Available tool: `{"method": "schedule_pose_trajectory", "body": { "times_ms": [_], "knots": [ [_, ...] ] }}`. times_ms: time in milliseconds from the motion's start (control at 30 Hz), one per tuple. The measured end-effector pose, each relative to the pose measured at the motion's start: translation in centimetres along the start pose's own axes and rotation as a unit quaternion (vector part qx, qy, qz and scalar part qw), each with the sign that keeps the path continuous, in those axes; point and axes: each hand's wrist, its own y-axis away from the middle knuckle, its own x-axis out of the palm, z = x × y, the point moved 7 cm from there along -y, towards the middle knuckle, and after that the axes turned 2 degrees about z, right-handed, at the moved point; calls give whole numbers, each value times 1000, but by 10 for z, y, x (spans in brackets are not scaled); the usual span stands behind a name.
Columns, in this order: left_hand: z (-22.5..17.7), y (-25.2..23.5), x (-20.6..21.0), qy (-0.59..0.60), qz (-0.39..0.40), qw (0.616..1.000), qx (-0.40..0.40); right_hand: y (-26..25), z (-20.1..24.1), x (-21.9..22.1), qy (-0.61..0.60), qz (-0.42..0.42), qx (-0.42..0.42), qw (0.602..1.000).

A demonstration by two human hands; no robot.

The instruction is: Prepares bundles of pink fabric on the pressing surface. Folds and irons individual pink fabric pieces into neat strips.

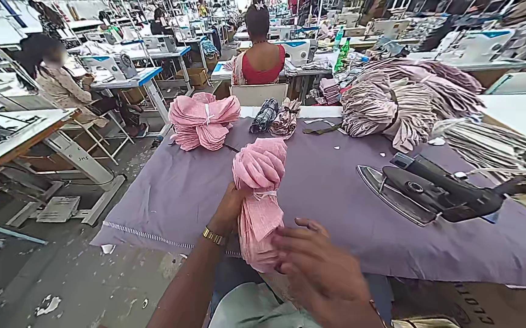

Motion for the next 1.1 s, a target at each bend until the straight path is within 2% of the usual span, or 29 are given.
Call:
{"method": "schedule_pose_trajectory", "body": {
  "times_ms": [100,167,233,300,467,633,933,1000,1100],
  "knots": [
    [19,3,-1,-31,17,999,31,-28,-17,-14,-17,-55,19,998],
    [22,6,0,-43,29,997,50,-43,-32,-7,-34,-21,29,999],
    [21,14,-1,-47,25,996,67,-47,-46,8,-66,47,50,995],
    [17,23,-2,-48,5,996,79,-41,-62,23,-54,103,113,987],
    [23,13,-6,-83,14,993,87,-10,-79,31,52,75,196,976],
    [21,7,2,-75,49,993,78,-2,-80,30,148,79,191,967],
    [20,10,5,-69,40,992,103,-6,-74,44,247,58,142,957],
    [20,10,4,-65,41,991,105,-6,-75,43,236,49,137,961],
    [20,8,2,-70,46,990,111,-4,-78,39,141,27,145,979]
  ]
}}
